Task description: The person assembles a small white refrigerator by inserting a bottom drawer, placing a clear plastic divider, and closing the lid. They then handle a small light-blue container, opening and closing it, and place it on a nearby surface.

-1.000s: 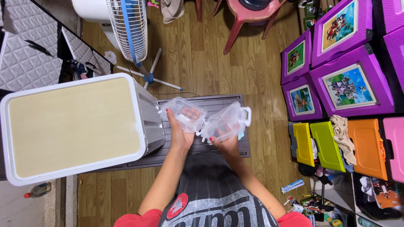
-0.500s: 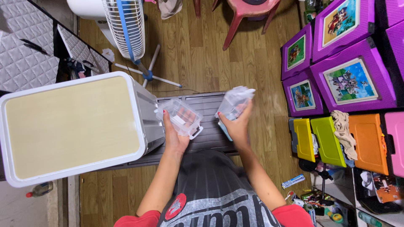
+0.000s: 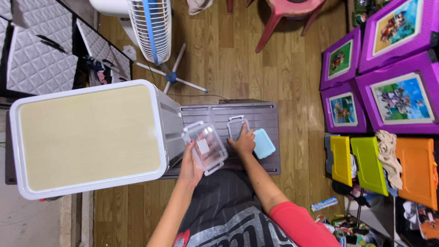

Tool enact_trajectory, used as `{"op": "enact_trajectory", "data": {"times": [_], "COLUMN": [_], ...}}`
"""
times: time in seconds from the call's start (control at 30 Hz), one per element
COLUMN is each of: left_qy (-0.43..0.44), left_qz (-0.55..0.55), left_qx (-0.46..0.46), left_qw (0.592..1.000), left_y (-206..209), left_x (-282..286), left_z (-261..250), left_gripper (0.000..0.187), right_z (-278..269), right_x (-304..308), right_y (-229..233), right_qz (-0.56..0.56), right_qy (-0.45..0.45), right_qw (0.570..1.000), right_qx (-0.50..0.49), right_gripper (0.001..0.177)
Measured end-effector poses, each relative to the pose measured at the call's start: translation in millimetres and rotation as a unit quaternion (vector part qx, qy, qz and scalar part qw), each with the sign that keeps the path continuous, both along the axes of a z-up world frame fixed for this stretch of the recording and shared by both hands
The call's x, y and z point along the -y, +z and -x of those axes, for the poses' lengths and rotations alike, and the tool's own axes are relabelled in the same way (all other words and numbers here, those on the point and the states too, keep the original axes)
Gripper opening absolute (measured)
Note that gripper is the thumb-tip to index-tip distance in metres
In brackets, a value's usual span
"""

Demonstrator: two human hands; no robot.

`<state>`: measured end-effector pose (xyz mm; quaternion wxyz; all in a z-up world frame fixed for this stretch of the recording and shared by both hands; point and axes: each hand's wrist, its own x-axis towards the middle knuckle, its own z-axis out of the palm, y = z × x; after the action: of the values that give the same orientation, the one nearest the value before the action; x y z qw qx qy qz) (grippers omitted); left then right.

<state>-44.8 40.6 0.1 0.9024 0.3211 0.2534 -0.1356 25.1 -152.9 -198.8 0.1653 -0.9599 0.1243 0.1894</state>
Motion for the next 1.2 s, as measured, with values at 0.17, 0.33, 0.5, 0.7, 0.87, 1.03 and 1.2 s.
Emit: {"op": "enact_trajectory", "data": {"times": [0.17, 0.33, 0.5, 0.7, 0.87, 1.03, 1.2], "left_qy": [-0.005, 0.01, -0.029, -0.121, -0.159, -0.202, -0.265], "left_qz": [-0.065, -0.107, -0.206, -0.322, -0.253, -0.278, -0.458], "left_qx": [-0.045, -0.084, -0.073, -0.077, -0.179, -0.202, -0.152], "left_qw": [0.997, 0.991, 0.975, 0.936, 0.937, 0.917, 0.835], "left_y": [-11, -38, -106, -215, -261, -270, -264], "left_x": [-8, -12, -6, 17, 34, 36, 30], "left_z": [16, 24, 25, 12, 7, 6, 9], "left_gripper": [0.061, 0.045, 0.039, 0.037, 0.04, 0.044, 0.05], "right_z": [-10, -28, -28, 17, 73, 107, 115], "right_x": [-8, 1, 42, 114, 155, 173, 180], "right_y": [-31, -48, -52, -43, -34, -29, -27], "right_qz": [0.023, -0.095, -0.162, -0.178, -0.184, -0.186, -0.204], "right_qy": [0.01, 0.007, -0.033, -0.078, -0.129, -0.171, -0.182], "right_qw": [0.999, 0.988, 0.97, 0.958, 0.962, 0.957, 0.952], "right_qx": [-0.036, 0.123, 0.177, 0.212, 0.153, 0.142, 0.134], "right_gripper": [0.128, 0.122, 0.085, 0.057, 0.049, 0.046, 0.046]}}
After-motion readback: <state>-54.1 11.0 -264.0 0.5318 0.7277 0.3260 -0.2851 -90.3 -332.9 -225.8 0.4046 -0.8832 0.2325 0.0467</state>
